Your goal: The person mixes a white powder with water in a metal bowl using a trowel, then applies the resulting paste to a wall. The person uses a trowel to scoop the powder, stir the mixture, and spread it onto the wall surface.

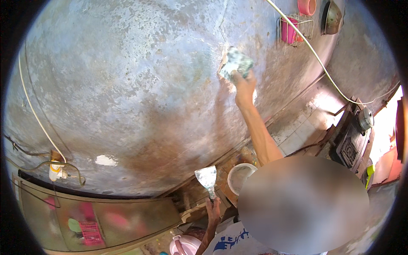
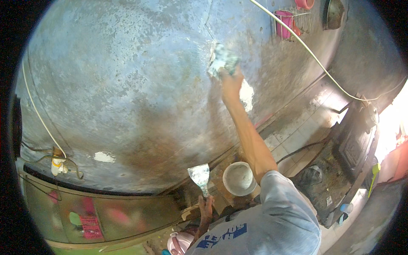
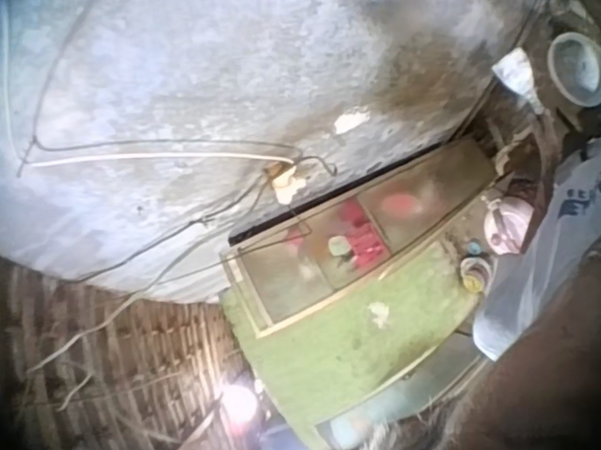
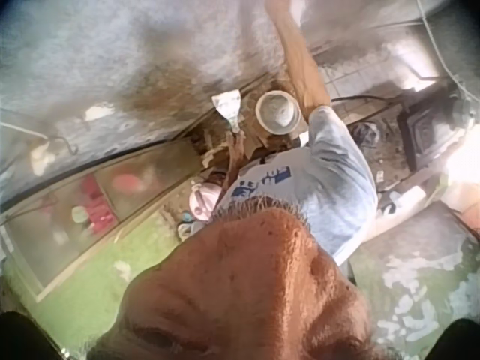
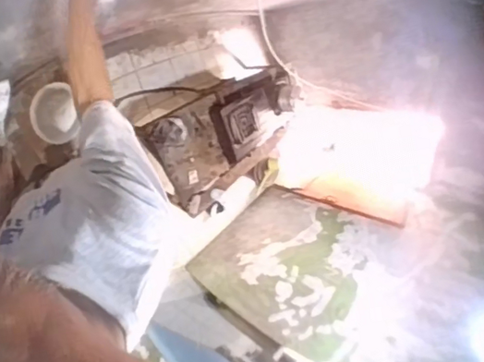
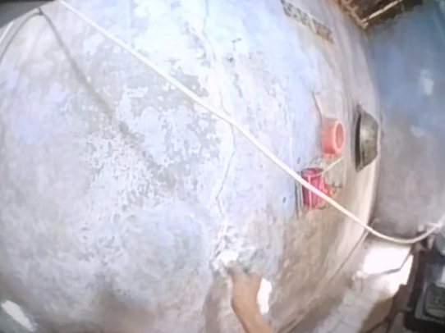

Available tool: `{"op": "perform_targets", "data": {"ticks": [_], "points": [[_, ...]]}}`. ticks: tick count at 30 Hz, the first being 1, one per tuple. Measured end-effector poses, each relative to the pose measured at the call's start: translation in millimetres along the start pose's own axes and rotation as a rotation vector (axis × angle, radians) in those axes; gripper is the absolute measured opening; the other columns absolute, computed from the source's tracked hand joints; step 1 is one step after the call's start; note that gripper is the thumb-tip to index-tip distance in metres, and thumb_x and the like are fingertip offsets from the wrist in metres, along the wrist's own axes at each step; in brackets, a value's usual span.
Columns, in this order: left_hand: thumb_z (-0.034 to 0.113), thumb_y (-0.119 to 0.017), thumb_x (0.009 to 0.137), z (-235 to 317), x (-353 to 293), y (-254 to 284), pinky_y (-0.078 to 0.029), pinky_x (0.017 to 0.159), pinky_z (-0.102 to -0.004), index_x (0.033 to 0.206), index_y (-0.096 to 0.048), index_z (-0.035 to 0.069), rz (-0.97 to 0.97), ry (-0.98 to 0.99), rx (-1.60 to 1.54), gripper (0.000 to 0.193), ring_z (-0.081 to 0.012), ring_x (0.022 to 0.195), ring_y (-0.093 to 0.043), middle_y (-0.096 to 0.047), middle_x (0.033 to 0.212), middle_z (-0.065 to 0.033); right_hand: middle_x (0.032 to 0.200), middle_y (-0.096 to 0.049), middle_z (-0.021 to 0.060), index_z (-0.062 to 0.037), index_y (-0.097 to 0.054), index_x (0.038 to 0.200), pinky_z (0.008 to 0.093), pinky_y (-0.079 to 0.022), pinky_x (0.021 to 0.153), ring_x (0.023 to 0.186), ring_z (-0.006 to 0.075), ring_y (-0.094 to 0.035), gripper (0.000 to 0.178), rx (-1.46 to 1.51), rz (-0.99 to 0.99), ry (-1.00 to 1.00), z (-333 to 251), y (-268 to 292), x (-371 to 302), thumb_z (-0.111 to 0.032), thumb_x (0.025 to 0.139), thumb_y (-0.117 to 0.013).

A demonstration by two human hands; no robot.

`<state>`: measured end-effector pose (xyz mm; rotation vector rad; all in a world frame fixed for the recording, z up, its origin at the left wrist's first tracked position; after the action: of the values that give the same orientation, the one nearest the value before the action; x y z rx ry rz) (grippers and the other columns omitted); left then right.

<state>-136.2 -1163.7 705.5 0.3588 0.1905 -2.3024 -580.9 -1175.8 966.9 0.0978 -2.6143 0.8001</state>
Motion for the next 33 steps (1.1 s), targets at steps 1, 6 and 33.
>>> {"op": "perform_targets", "data": {"ticks": [1,6,33], "points": [[0.015,-0.061,0.100,-4,3,1,-0.041,0.071,-0.0267,0.101,-0.052,0.006,-0.005,-0.023,-0.009,0.013,-0.0094,0.079,-0.049,-0.052,0.087,-0.0003,0.108,-0.066,0.0120,0.0035,-0.060,0.120,0.0373,-0.053,0.090,0.096,0.0245,-0.065,0.027,0.237,0.045,-0.217,0,10,3,0.001,0.093,-0.056],[0.015,-0.061,0.100,-39,22,8,-0.040,0.070,-0.0260,0.101,-0.053,0.007,-0.046,-0.164,-0.039,0.011,-0.0077,0.076,-0.047,-0.051,0.083,0.0018,0.100,-0.068,0.0143,0.0020,-0.055,0.123,0.0362,-0.057,0.050,0.077,0.0224,-0.071,0.033,0.520,0.017,-0.527,-5,40,2,-0.006,0.092,-0.061],[0.015,-0.063,0.097,-29,-8,-42,-0.041,0.068,-0.0270,0.094,-0.051,0.008,0.157,-0.122,-0.061,0.014,-0.0084,0.076,-0.048,-0.053,0.082,0.0016,0.099,-0.071,0.0078,-0.0041,-0.071,0.107,0.0306,-0.050,0.069,0.080,0.0195,-0.066,0.020,-0.706,-0.440,0.221,-45,116,62,-0.019,0.093,-0.071]]}}
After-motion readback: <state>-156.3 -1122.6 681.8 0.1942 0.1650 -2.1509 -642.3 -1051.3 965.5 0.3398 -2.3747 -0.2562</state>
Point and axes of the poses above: each hand's wrist, its own x-axis towards the middle knuckle, its own y-axis out of the back of the hand, z = x × y, the point moved 1 cm from there along x, towards the middle knuckle
